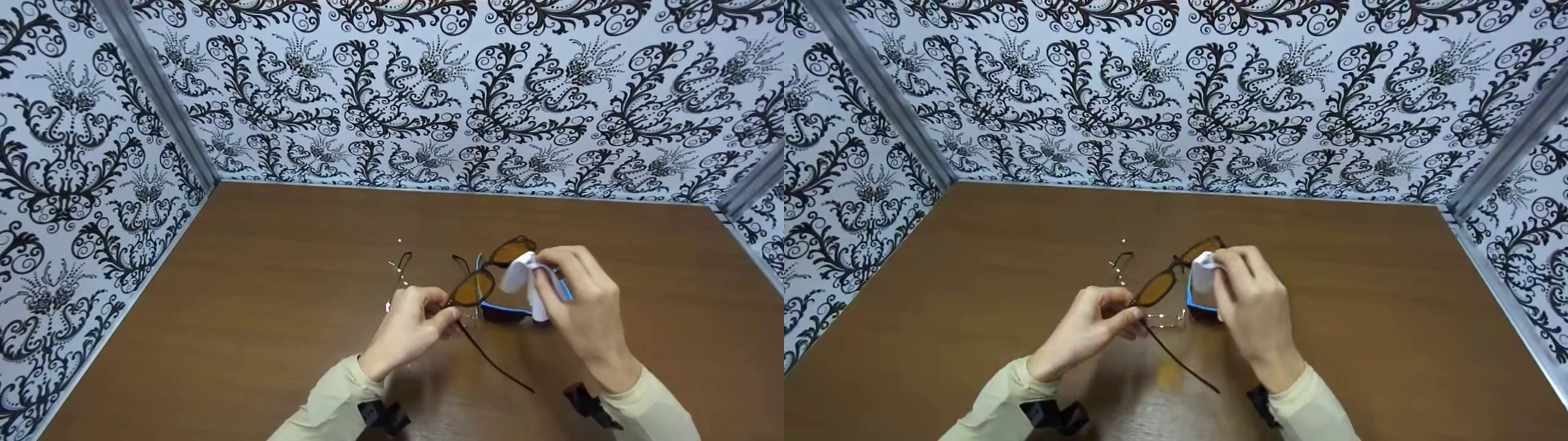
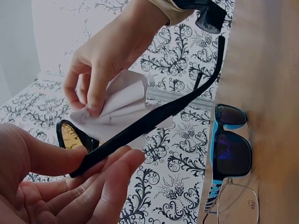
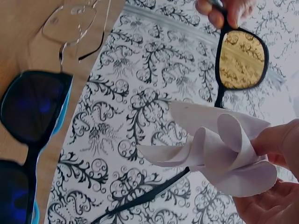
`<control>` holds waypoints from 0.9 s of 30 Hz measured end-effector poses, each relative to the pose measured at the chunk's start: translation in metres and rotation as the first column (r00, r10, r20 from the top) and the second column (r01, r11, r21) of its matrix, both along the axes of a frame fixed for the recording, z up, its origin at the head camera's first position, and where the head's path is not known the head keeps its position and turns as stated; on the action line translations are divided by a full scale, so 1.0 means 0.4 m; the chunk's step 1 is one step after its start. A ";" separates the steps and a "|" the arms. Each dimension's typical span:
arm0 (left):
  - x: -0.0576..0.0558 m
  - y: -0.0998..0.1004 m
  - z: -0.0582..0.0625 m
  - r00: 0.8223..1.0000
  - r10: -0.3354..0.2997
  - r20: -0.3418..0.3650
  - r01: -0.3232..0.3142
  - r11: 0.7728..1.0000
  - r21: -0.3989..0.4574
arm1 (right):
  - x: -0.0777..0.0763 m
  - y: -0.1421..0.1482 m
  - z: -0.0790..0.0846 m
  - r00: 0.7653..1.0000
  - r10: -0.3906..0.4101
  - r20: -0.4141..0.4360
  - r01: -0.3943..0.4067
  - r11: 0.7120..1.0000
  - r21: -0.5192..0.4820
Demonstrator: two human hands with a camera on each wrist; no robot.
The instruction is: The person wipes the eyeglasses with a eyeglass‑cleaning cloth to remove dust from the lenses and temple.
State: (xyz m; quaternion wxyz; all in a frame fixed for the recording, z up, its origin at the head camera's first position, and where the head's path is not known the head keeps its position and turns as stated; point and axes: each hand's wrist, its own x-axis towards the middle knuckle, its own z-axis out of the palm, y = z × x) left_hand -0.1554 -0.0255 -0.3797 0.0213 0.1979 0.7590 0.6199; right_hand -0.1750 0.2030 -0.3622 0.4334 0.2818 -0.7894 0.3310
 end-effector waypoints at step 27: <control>-0.035 -0.047 -0.032 0.987 0.006 0.163 -0.018 0.997 0.071 | -0.018 0.155 0.051 0.955 0.083 0.284 -0.026 0.980 -0.199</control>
